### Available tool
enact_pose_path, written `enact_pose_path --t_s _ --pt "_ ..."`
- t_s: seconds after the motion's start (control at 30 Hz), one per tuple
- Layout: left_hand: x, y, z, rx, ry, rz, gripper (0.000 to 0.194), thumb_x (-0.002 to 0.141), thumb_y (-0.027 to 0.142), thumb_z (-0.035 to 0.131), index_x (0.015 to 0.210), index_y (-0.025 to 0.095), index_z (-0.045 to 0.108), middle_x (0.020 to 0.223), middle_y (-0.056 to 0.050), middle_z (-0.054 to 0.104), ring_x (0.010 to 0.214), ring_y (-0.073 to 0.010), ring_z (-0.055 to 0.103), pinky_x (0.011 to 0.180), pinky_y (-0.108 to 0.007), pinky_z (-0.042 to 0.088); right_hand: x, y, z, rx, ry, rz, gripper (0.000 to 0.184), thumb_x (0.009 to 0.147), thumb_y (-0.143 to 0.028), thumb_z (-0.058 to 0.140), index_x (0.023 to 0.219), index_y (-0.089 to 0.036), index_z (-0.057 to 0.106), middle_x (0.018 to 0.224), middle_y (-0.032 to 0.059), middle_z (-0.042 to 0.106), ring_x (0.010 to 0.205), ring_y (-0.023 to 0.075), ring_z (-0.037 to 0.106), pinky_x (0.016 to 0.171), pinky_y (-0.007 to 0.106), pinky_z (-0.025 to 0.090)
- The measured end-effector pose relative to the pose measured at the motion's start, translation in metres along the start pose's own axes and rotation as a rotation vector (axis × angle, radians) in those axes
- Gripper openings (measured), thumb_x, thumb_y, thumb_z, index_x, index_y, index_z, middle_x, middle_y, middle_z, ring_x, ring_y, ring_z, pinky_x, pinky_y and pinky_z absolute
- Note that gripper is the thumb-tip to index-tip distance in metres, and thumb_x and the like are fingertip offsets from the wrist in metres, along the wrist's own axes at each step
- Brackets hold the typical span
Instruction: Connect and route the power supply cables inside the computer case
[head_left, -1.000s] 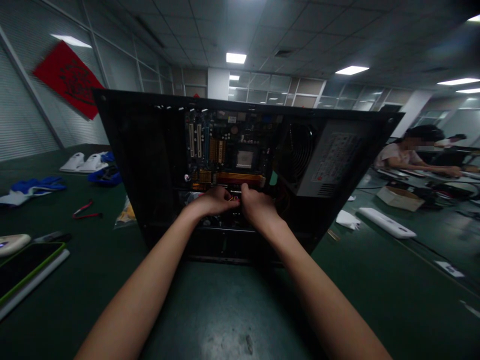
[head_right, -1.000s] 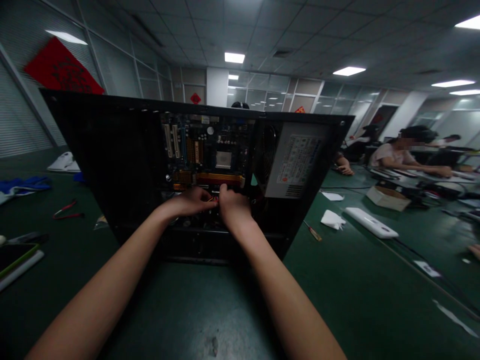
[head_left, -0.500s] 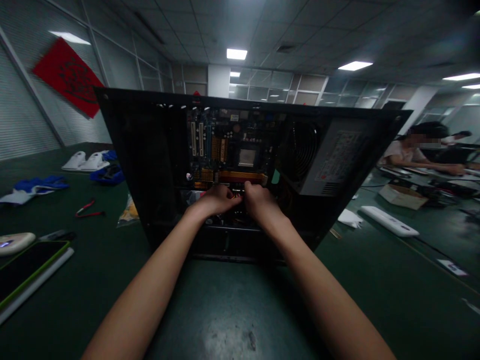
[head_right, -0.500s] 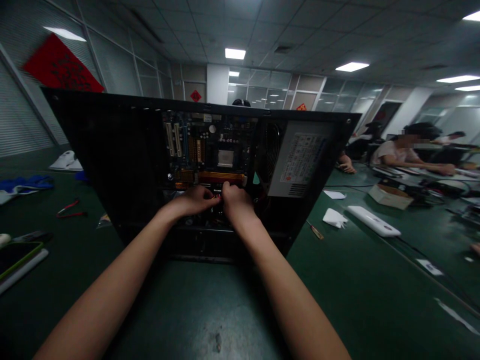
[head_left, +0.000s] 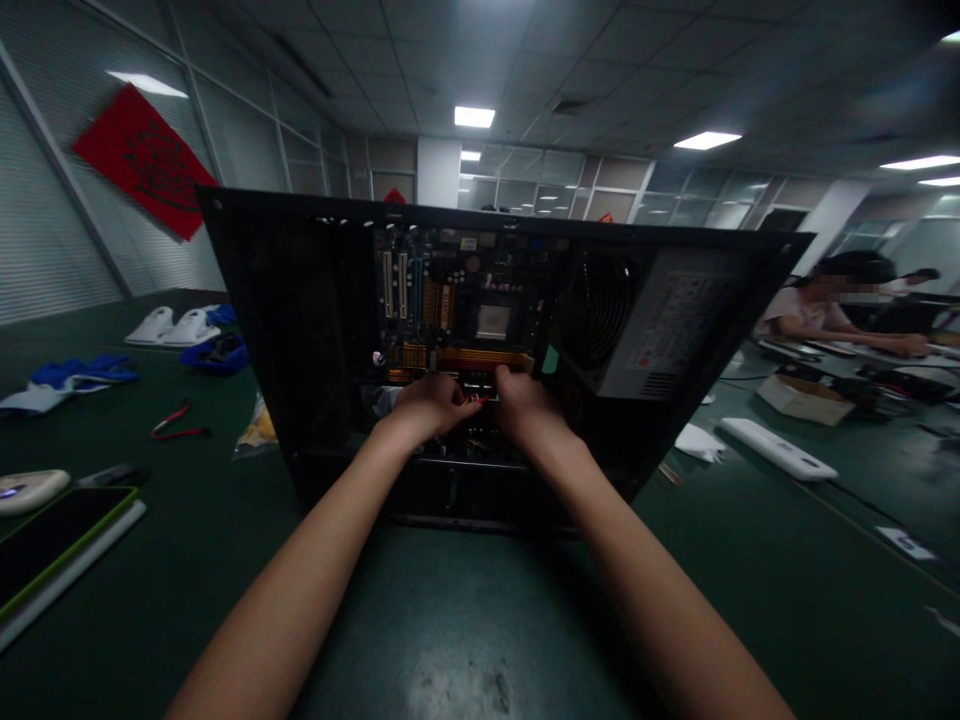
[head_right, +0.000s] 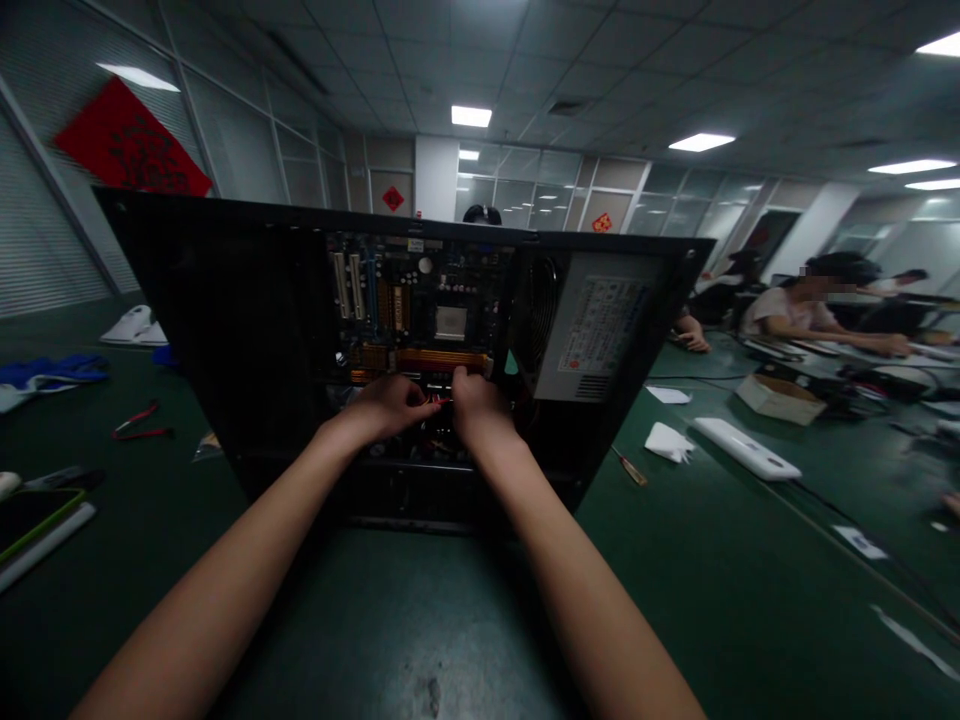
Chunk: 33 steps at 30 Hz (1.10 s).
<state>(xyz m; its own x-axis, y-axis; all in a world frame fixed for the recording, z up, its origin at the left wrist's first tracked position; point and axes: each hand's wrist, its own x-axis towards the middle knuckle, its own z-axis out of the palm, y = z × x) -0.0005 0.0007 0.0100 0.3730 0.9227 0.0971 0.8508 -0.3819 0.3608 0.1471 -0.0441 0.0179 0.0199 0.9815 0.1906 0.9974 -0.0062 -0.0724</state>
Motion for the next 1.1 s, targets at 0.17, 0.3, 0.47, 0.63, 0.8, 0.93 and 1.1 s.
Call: enact_pose_path --t_s 0.17,0.3,0.47,0.63,0.8,0.93,1.1 --pt "-0.001 0.0 -0.002 0.019 0.027 0.014 0.041 0.081 0.061 0.06 0.082 0.022 0.073 0.086 -0.008 0.075 0.081 -0.0247 0.068 0.061 -0.029 0.038 -0.015 0.007 -0.01 -0.032 -0.03 -0.054 0.022 0.095 -0.012 0.045 0.111 -0.013 0.06 0.104 0.0166 0.071 0.092 0.027 0.071 0.068 0.03 0.047" --pt "-0.003 0.001 -0.004 0.063 0.061 0.03 0.044 0.079 0.065 0.06 0.082 0.023 0.073 0.085 -0.007 0.075 0.082 -0.0256 0.07 0.061 -0.029 0.042 -0.039 0.014 -0.011 -0.031 -0.01 -0.154 0.025 0.1 -0.031 0.046 0.1 -0.017 0.066 0.095 0.0122 0.073 0.082 0.0247 0.07 0.059 0.029 0.039" --pt "-0.013 0.003 -0.003 0.2 0.157 0.037 0.054 0.074 0.074 0.06 0.089 0.023 0.074 0.088 -0.01 0.076 0.086 -0.0303 0.07 0.069 -0.034 0.049 -0.075 0.04 0.026 -0.007 0.308 -0.303 0.043 0.105 -0.036 0.033 0.084 -0.017 0.066 0.082 0.008 0.07 0.074 0.0188 0.064 0.065 0.031 0.036" --pt "-0.02 0.004 -0.001 0.242 0.111 0.069 0.039 0.077 0.057 0.065 0.092 0.023 0.075 0.092 -0.011 0.075 0.088 -0.031 0.07 0.072 -0.035 0.05 -0.094 0.059 0.054 -0.067 0.589 -0.499 0.032 0.101 -0.035 0.044 0.092 -0.014 0.066 0.082 0.0084 0.069 0.073 0.0197 0.059 0.07 0.034 0.033" --pt "-0.021 0.009 -0.005 0.229 0.064 0.096 0.025 0.079 0.042 0.061 0.086 0.022 0.075 0.085 -0.009 0.075 0.081 -0.0254 0.07 0.065 -0.03 0.045 -0.092 0.055 0.052 -0.005 0.559 -0.472 0.033 0.101 -0.038 0.047 0.083 -0.016 0.064 0.076 0.0055 0.067 0.07 0.019 0.057 0.067 0.033 0.031" --pt "-0.023 0.011 -0.005 0.201 0.014 0.186 0.02 0.074 0.04 0.064 0.077 0.023 0.074 0.076 -0.005 0.073 0.07 -0.0203 0.067 0.055 -0.027 0.038 -0.093 0.055 0.05 0.041 0.54 -0.487 0.03 0.101 -0.036 0.046 0.09 -0.016 0.065 0.081 0.0059 0.069 0.073 0.0192 0.059 0.069 0.033 0.032" --pt "-0.025 0.011 -0.003 0.183 -0.045 0.268 0.031 0.078 0.049 0.063 0.073 0.021 0.074 0.068 -0.004 0.071 0.062 -0.0183 0.064 0.051 -0.026 0.035 -0.096 0.056 0.049 0.081 0.528 -0.488 0.027 0.101 -0.036 0.047 0.097 -0.016 0.065 0.087 0.0067 0.07 0.077 0.0202 0.06 0.071 0.033 0.036"
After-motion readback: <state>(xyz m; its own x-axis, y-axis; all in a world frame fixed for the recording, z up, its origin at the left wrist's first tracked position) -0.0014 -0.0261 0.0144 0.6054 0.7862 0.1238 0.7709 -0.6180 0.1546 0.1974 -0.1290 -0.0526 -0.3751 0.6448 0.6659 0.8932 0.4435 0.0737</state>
